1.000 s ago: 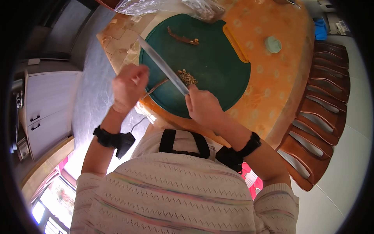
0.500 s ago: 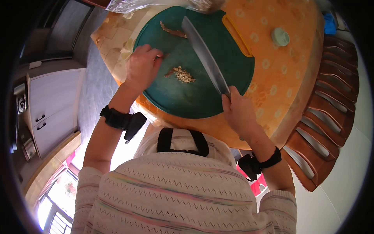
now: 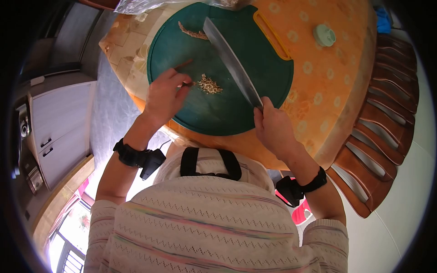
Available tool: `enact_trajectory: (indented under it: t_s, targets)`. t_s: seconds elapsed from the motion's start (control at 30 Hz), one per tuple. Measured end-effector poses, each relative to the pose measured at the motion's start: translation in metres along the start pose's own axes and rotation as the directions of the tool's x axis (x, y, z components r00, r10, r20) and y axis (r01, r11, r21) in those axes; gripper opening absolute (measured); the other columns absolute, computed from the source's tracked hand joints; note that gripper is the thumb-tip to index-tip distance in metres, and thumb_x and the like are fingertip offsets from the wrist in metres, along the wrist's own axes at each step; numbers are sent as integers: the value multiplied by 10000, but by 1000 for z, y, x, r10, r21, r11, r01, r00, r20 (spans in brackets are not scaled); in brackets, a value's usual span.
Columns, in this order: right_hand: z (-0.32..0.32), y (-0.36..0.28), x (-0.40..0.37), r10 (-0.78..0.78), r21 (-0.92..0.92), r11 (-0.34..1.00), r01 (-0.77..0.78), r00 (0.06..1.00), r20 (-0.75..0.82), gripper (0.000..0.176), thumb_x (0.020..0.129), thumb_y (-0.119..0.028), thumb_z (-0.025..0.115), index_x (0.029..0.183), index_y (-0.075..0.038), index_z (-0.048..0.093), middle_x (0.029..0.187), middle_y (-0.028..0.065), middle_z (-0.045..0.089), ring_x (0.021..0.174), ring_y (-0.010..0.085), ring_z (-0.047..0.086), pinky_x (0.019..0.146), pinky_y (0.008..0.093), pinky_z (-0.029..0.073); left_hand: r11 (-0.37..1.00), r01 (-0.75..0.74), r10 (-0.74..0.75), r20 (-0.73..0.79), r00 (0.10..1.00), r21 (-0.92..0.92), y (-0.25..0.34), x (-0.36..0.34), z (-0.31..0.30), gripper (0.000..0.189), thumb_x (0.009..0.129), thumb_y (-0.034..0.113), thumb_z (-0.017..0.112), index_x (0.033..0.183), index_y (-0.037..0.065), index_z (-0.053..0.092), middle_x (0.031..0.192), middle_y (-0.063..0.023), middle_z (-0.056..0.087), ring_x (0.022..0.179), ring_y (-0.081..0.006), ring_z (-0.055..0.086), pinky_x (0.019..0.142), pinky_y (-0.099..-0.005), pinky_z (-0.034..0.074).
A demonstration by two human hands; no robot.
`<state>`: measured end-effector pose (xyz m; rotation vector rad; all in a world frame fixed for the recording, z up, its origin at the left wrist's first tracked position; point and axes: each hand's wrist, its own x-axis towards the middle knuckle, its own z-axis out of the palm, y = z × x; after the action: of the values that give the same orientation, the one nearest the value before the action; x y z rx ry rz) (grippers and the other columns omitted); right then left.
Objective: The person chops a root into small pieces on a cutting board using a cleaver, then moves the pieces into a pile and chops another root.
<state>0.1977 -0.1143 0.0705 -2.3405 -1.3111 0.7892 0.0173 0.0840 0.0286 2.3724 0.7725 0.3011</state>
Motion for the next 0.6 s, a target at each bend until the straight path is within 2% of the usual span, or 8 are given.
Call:
enact_trajectory:
  t_s: [0.13,0.3,0.37,0.4,0.47,0.5,0.57,0.6]
  targets:
    - [3,0,-1,-23,10,1000,23,999,-45,160,898,-116,527,953,22,470,595,217,559,577,403,583,525,461,454,998,-32,35,-65,997,49,-14,14,1,83,800,63,622,878,74,647,868,-80,607,754,-263,635,671,-341,511]
    - [-4,1,0,-34,94,995,38,998,-46,153,897,-119,531,910,23,475,591,220,548,572,414,568,514,453,441,998,-50,41,-154,987,-50,-9,22,-5,107,812,55,617,914,57,651,842,-77,613,725,-234,632,652,-309,513]
    - [-8,-2,-4,39,120,992,-45,998,55,155,894,-128,540,882,15,481,592,216,542,578,414,564,510,452,433,997,-51,39,-179,983,-65,-15,9,-13,112,812,50,620,919,57,652,833,-75,611,719,-221,632,652,-301,514]
    - [-10,-7,-5,43,124,991,-49,998,54,155,894,-128,540,882,15,481,592,216,542,578,414,564,510,452,433,995,-59,42,-198,979,-82,-19,1,-18,117,812,45,622,924,57,654,825,-72,610,714,-208,631,652,-293,515]
    - [-12,-19,-6,-93,67,994,85,986,137,149,889,-134,544,871,5,490,598,209,547,590,403,573,514,448,439,998,-4,-7,-168,986,-66,-22,-17,-29,118,806,27,624,914,60,657,823,-70,607,724,-197,634,656,-291,517]
    - [-12,-23,-5,-88,68,995,79,987,135,149,889,-134,544,871,5,490,598,209,547,590,403,573,514,448,439,997,57,-63,-147,987,-47,-21,-24,-32,122,801,9,627,905,63,659,822,-67,605,735,-186,636,660,-290,519]
    - [-11,-29,0,-155,123,985,124,945,287,152,885,-139,548,864,2,495,604,202,554,600,394,581,522,444,445,998,56,-61,-153,986,-38,-19,-35,-32,135,780,-4,642,892,68,663,815,-69,599,742,-195,632,654,-294,517]
    - [-10,-29,2,-158,125,984,126,944,290,152,885,-139,548,864,2,495,604,202,554,600,394,581,522,444,445,998,59,-63,-165,984,-30,-20,-38,-32,151,759,-18,657,879,73,667,809,-71,593,749,-205,628,649,-299,514]
